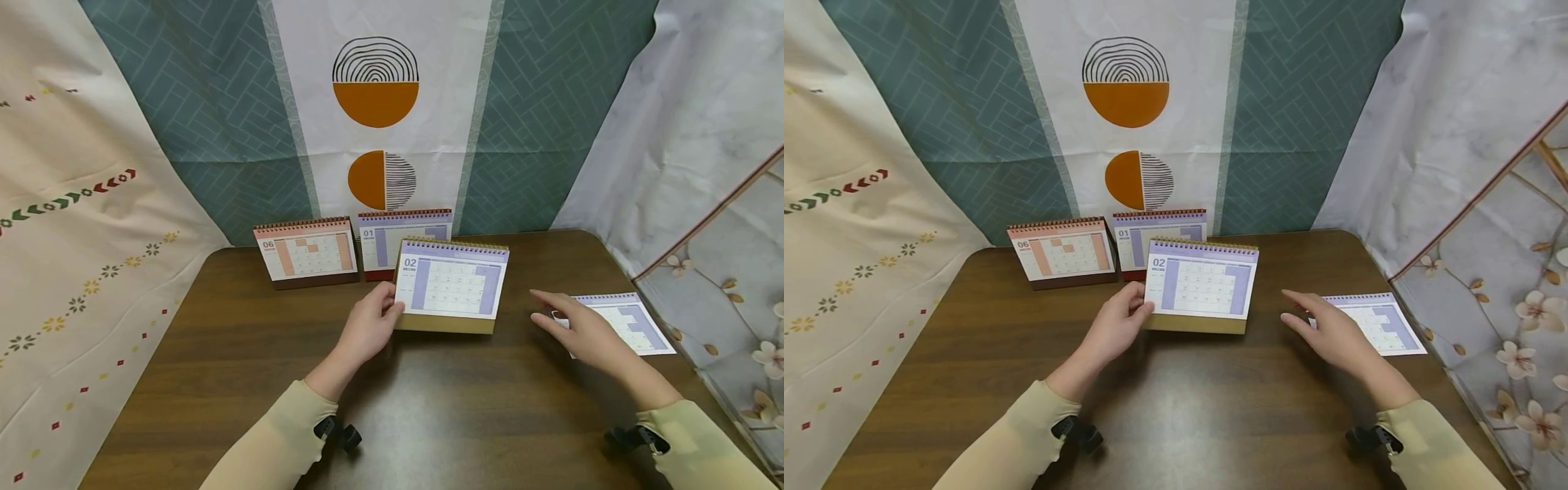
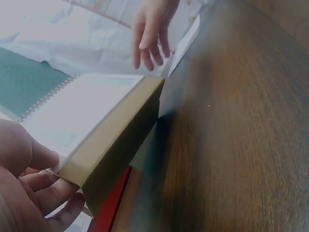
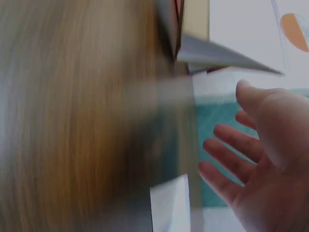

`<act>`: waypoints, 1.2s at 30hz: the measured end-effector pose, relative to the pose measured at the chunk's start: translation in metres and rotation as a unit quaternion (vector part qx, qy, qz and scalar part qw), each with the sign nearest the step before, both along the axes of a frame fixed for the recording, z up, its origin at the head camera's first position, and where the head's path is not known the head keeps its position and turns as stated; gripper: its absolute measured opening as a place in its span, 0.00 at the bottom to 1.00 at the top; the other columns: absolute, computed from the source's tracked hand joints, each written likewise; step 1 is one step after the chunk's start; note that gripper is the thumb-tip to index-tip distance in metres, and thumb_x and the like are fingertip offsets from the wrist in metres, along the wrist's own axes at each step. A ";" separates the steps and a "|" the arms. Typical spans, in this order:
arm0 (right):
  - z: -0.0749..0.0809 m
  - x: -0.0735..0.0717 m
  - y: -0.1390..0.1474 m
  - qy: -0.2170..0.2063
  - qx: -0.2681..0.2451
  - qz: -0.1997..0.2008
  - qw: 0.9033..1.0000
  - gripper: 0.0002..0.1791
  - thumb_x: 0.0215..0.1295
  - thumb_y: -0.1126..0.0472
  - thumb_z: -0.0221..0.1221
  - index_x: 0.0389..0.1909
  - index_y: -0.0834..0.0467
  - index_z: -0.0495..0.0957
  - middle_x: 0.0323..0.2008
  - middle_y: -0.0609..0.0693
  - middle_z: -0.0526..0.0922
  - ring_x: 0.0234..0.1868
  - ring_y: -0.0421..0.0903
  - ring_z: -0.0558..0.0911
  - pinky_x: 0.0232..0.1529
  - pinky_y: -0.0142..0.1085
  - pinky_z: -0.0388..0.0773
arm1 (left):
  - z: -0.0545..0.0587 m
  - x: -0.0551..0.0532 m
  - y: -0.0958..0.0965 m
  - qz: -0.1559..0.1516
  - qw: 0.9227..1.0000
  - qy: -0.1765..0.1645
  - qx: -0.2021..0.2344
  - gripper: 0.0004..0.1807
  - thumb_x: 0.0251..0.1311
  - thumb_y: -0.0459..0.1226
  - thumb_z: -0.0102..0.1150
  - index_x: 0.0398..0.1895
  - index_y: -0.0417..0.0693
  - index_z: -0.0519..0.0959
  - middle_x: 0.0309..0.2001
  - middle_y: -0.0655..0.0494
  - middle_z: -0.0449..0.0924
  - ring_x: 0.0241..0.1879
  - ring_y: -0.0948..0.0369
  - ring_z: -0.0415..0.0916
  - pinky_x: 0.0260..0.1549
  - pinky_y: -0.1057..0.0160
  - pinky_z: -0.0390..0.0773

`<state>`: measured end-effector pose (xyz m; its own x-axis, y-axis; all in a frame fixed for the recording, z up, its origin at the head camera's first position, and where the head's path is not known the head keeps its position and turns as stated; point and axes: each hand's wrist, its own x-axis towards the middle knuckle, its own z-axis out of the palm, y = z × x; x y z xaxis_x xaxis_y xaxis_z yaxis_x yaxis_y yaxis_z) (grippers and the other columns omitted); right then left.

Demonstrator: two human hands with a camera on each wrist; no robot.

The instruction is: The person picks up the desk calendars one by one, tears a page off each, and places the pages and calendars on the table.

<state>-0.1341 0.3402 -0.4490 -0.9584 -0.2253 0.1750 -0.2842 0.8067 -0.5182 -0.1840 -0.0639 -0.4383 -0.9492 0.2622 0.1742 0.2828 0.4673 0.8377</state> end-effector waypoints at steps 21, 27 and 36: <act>0.004 0.011 -0.047 -0.071 -0.153 -0.048 0.984 0.28 0.84 0.59 0.62 0.75 0.71 0.71 0.60 0.66 0.86 0.59 0.60 0.87 0.51 0.24 0.79 | -0.005 -0.007 0.038 -0.001 0.992 0.036 -0.119 0.07 0.81 0.36 0.62 0.56 0.45 0.80 0.49 0.49 0.91 0.34 0.57 0.79 0.38 0.54 0.78; 0.006 0.018 -0.045 -0.082 -0.134 -0.064 0.986 0.32 0.85 0.56 0.62 0.78 0.70 0.69 0.64 0.68 0.84 0.62 0.65 0.85 0.59 0.50 0.83 | -0.004 -0.009 0.052 0.016 0.980 0.068 -0.187 0.12 0.82 0.40 0.61 0.60 0.46 0.80 0.41 0.50 0.90 0.28 0.56 0.78 0.29 0.53 0.77; 0.001 0.021 -0.035 -0.080 -0.129 -0.078 0.985 0.32 0.84 0.58 0.62 0.79 0.71 0.66 0.66 0.71 0.80 0.62 0.67 0.85 0.55 0.40 0.82 | -0.010 -0.017 0.069 0.019 0.962 0.120 -0.243 0.09 0.82 0.39 0.61 0.56 0.48 0.85 0.45 0.51 0.92 0.38 0.50 0.89 0.30 0.48 0.82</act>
